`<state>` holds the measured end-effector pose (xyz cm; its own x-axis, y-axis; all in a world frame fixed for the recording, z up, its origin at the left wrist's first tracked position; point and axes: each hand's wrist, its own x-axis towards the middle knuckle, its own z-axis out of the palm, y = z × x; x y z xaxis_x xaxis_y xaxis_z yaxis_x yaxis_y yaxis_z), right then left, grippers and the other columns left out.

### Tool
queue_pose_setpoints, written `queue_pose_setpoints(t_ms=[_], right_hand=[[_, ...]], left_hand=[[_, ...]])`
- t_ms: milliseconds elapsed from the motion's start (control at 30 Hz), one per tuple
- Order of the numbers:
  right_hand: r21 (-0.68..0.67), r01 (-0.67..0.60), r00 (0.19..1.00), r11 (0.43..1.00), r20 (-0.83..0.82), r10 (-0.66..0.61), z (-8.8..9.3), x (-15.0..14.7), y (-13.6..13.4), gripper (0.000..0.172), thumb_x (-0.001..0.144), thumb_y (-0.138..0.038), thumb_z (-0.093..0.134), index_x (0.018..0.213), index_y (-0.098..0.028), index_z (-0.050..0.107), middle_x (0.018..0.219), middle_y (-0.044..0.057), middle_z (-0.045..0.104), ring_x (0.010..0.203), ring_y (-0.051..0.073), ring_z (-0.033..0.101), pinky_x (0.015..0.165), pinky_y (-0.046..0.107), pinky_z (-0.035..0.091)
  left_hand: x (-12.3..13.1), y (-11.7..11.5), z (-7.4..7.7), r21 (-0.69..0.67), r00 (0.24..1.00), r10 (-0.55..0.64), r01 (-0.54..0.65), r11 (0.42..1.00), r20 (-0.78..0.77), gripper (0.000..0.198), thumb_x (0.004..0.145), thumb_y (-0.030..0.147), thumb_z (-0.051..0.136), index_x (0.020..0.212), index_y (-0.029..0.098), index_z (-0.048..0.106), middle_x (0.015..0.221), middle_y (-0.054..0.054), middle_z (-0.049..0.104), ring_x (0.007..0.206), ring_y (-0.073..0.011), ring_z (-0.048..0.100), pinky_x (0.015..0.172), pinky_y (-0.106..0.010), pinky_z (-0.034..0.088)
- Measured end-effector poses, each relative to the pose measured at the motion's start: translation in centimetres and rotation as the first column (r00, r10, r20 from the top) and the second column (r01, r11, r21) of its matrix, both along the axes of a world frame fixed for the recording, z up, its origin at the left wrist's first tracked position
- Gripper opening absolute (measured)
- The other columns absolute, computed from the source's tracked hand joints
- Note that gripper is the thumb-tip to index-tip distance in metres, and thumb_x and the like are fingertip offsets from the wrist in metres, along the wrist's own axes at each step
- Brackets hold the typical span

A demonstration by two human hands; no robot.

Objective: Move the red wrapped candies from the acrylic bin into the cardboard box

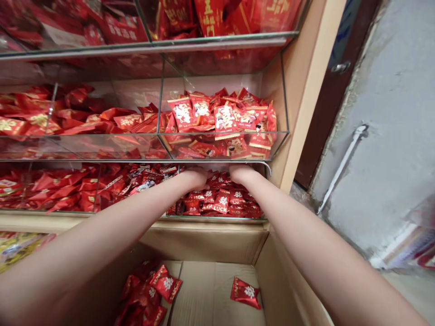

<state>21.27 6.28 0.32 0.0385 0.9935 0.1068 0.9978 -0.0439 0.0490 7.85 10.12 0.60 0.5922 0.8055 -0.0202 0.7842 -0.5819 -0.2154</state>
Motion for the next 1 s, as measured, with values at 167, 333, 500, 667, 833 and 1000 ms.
queue_pose_setpoints(t_ms=[167, 333, 500, 667, 833, 1000], right_hand=[[-0.035, -0.021, 1.000, 0.999, 0.019, 0.022, -0.6, -0.1, -0.2, 0.027, 0.069, -0.022, 0.052, 0.092, -0.015, 0.065, 0.093, 0.011, 0.064, 0.079, 0.021, 0.059, 0.063, 0.025, 0.043], [-0.030, -0.142, 0.990, 0.989, -0.027, 0.142, -1.2, 0.2, -0.5, 0.022, 0.069, -0.022, 0.051, 0.083, -0.020, 0.067, 0.086, 0.004, 0.067, 0.079, 0.017, 0.059, 0.066, 0.022, 0.041], [0.002, -0.172, 0.985, 0.985, 0.023, 0.172, -1.8, 0.5, -0.9, 0.019, 0.067, -0.017, 0.048, 0.070, -0.017, 0.067, 0.071, 0.005, 0.066, 0.068, 0.016, 0.059, 0.059, 0.022, 0.040], [-0.017, -0.137, 0.990, 0.990, 0.041, 0.138, -2.0, 0.7, -0.7, 0.021, 0.066, -0.014, 0.048, 0.072, -0.016, 0.067, 0.075, 0.007, 0.067, 0.069, 0.016, 0.059, 0.059, 0.021, 0.040], [-0.005, -0.132, 0.991, 0.991, 0.030, 0.132, -2.4, 0.6, -0.6, 0.021, 0.069, -0.015, 0.045, 0.072, -0.014, 0.067, 0.073, 0.008, 0.066, 0.068, 0.016, 0.059, 0.057, 0.022, 0.039], [-0.015, -0.114, 0.992, 0.993, 0.054, 0.115, -2.3, 0.4, -0.5, 0.022, 0.070, -0.015, 0.045, 0.077, -0.013, 0.066, 0.080, 0.011, 0.066, 0.071, 0.018, 0.059, 0.057, 0.023, 0.038]], left_hand=[[0.1, -0.5, -0.1, -0.019, 0.992, 0.090, -0.092, 0.996, -0.087, 0.032, 0.082, 0.031, 0.046, 0.111, 0.016, 0.047, 0.114, -0.008, 0.048, 0.098, -0.0194, 0.050, 0.082, -0.041, 0.042], [0.0, -1.2, -0.3, 0.006, 0.997, 0.074, -0.074, 0.997, -0.037, 0.054, 0.073, 0.041, 0.055, 0.122, 0.026, 0.040, 0.125, -0.014, 0.042, 0.108, -0.0318, 0.044, 0.080, -0.046, 0.041], [0.7, -1.7, -0.6, 0.022, 0.998, -0.063, 0.063, 0.998, -0.005, 0.051, 0.070, 0.046, 0.056, 0.117, 0.030, 0.045, 0.130, -0.007, 0.038, 0.117, -0.0295, 0.035, 0.090, -0.043, 0.034], [1.7, -1.3, -1.1, -0.001, 0.998, -0.047, 0.047, 0.999, -0.031, 0.036, 0.080, 0.035, 0.048, 0.111, 0.016, 0.048, 0.119, -0.009, 0.045, 0.106, -0.0229, 0.044, 0.087, -0.045, 0.037], [2.2, -0.4, -1.7, -0.010, 0.999, -0.027, 0.026, 1.000, -0.039, 0.033, 0.082, 0.031, 0.046, 0.111, 0.015, 0.047, 0.114, -0.009, 0.048, 0.099, -0.0201, 0.049, 0.082, -0.042, 0.042], [2.3, -0.4, -0.8, -0.027, 0.998, -0.066, 0.065, 0.997, -0.013, 0.033, 0.081, 0.032, 0.048, 0.109, 0.017, 0.049, 0.115, -0.009, 0.048, 0.099, -0.0201, 0.049, 0.082, -0.041, 0.041]])
